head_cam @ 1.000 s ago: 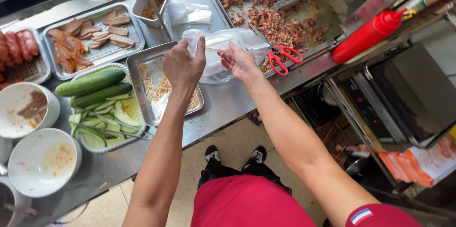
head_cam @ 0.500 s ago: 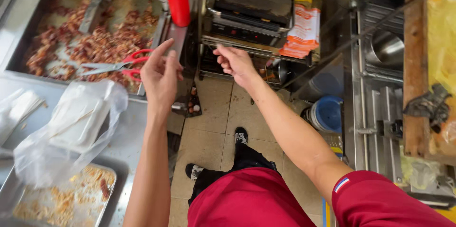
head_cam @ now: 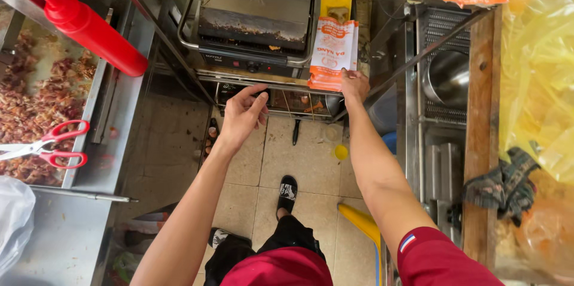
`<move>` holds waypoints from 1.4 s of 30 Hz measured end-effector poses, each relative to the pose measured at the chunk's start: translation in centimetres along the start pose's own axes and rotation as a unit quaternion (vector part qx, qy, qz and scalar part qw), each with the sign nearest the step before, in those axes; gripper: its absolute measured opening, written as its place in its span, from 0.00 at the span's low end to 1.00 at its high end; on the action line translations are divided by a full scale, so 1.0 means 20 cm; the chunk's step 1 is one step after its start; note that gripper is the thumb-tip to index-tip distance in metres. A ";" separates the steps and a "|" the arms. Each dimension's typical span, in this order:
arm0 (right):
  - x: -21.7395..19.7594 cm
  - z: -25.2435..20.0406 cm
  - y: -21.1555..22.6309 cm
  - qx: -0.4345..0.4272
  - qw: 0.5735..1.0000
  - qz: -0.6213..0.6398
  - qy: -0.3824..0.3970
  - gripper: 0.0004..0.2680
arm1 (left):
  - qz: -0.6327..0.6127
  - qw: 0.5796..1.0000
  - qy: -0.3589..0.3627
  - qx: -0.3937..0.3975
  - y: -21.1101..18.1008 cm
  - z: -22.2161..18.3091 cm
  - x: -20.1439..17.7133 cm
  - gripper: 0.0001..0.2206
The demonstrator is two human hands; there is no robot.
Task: The person prepares a sandwich by cutting a baguette with scissors, spreading pate and sauce with a spoon, and adding meat and cucumbers. They toast the sandwich in a small oven, then use tongs and scissors to cut the toasted baguette into pieces and place them into a plastic container and a paper bag.
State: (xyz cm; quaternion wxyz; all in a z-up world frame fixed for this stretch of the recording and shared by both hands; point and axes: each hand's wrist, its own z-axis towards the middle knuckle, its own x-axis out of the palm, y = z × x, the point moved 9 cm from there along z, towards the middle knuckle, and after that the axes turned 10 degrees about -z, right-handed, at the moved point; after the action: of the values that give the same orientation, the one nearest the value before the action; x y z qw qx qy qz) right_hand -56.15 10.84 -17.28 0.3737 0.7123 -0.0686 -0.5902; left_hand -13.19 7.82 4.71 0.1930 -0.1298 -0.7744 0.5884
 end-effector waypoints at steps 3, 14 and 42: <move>-0.01 0.11 0.06 0.015 0.996 -0.092 -0.001 0.16 | -0.009 1.000 -0.004 -0.013 0.08 0.09 0.11 0.17; 0.19 0.31 -0.01 -0.060 0.974 -0.200 0.085 0.11 | -0.007 0.997 -0.050 -0.054 0.20 0.27 0.21 0.16; -0.45 -0.12 0.63 -0.135 0.959 0.153 0.197 0.12 | 0.286 0.935 -0.067 0.198 -0.14 0.29 0.54 0.28</move>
State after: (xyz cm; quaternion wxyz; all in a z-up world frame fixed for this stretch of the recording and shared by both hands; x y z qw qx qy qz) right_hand -52.28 7.86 -2.41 0.5582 0.7386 -0.0217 -0.3774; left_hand -25.41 6.62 7.71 -0.0143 -0.2656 -0.5836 0.7673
